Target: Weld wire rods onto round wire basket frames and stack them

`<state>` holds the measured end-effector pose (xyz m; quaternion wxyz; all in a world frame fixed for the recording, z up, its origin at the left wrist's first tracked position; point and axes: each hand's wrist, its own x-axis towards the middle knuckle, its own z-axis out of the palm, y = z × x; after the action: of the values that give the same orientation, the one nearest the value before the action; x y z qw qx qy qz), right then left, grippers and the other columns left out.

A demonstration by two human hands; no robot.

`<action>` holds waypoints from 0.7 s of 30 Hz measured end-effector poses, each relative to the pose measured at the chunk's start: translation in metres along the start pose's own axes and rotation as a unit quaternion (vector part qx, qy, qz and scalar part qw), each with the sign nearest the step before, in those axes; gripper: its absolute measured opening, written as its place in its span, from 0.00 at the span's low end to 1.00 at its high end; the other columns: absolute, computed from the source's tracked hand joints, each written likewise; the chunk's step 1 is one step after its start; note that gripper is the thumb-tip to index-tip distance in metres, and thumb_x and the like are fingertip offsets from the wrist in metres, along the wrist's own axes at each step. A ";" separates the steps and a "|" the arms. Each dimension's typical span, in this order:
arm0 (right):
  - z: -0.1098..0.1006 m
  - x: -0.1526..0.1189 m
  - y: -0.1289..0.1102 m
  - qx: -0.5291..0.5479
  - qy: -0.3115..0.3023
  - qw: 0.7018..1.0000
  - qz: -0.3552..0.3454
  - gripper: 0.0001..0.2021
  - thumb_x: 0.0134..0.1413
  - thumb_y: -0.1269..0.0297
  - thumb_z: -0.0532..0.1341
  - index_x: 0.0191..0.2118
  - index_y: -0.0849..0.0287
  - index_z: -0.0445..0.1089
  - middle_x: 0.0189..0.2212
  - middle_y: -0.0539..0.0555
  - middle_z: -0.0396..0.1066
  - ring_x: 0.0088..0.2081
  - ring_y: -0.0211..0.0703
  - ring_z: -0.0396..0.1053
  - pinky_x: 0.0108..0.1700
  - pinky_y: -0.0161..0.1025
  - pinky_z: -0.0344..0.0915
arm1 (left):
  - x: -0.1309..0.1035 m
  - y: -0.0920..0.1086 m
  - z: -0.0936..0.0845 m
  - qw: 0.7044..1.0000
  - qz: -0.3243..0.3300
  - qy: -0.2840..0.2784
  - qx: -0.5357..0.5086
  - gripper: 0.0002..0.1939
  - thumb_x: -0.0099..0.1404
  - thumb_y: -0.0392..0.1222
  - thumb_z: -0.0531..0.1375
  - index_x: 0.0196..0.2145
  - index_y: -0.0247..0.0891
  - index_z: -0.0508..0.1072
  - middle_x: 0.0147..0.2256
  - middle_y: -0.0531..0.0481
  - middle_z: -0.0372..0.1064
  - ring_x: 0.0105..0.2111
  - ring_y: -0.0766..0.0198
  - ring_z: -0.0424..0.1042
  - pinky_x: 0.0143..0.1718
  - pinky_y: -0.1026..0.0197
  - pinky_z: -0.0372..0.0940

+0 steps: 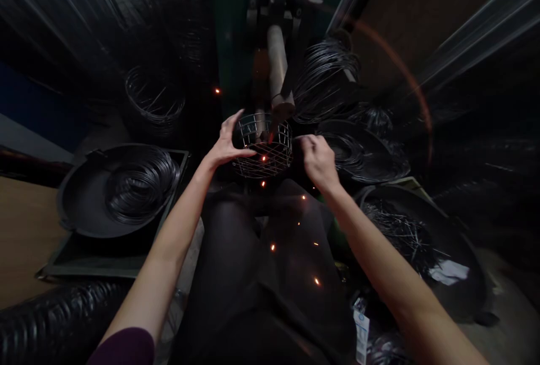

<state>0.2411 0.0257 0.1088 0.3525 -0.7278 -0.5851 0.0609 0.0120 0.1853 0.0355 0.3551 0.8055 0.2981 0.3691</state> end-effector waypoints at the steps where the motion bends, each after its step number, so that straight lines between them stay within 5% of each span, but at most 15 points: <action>1: -0.010 -0.007 0.004 0.055 -0.020 0.998 0.037 0.32 0.67 0.44 0.38 0.44 0.58 0.74 0.35 0.58 0.71 0.37 0.44 0.70 0.41 0.40 0.68 | -0.010 -0.010 0.001 0.999 -0.020 0.004 -0.027 0.63 0.42 0.63 0.73 0.67 0.44 0.47 0.66 0.34 0.45 0.67 0.44 0.49 0.65 0.40 0.51; 6: -0.042 -0.039 0.018 0.281 -0.184 0.917 0.216 0.44 0.56 0.30 0.31 0.35 0.61 0.72 0.26 0.61 0.73 0.23 0.42 0.68 0.25 0.39 0.65 | -0.043 -0.045 0.014 0.979 -0.124 0.021 -0.162 0.70 0.37 0.63 0.74 0.67 0.44 0.36 0.63 0.29 0.50 0.66 0.45 0.54 0.61 0.40 0.57; 9: -0.039 -0.054 0.008 0.353 -0.265 0.860 0.254 0.34 0.56 0.30 0.48 0.38 0.61 0.70 0.33 0.63 0.76 0.31 0.45 0.74 0.32 0.40 0.70 | -0.043 -0.039 0.018 0.966 -0.128 0.090 -0.205 0.68 0.36 0.66 0.73 0.64 0.45 0.38 0.61 0.33 0.51 0.66 0.49 0.54 0.61 0.45 0.58; 12: -0.030 -0.064 -0.012 0.408 -0.300 0.829 0.236 0.27 0.45 0.43 0.68 0.44 0.58 0.69 0.40 0.60 0.76 0.40 0.44 0.75 0.39 0.39 0.72 | -0.046 -0.017 0.011 0.977 -0.081 0.113 -0.159 0.63 0.36 0.65 0.73 0.61 0.45 0.44 0.59 0.36 0.54 0.63 0.51 0.58 0.62 0.47 0.57; 17: -0.018 -0.059 -0.038 0.428 -0.289 0.827 0.223 0.29 0.41 0.46 0.71 0.45 0.60 0.70 0.27 0.49 0.70 0.20 0.28 0.59 0.19 0.29 0.54 | -0.061 0.032 -0.004 0.997 0.041 0.069 -0.017 0.49 0.43 0.55 0.73 0.57 0.43 0.55 0.56 0.41 0.59 0.57 0.51 0.63 0.62 0.48 0.58; 21: -0.007 -0.042 -0.043 0.332 -0.310 0.877 0.154 0.26 0.45 0.50 0.69 0.49 0.59 0.70 0.21 0.43 0.65 0.18 0.29 0.56 0.20 0.29 0.51 | -0.063 0.062 -0.001 0.992 0.064 0.016 0.111 0.43 0.43 0.47 0.74 0.55 0.44 0.63 0.55 0.42 0.59 0.57 0.48 0.60 0.60 0.44 0.59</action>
<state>0.1971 -0.0116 0.1253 0.3601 -0.5927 -0.4902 0.5280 -0.0100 0.1037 0.0605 0.2339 0.8513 0.2910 0.3687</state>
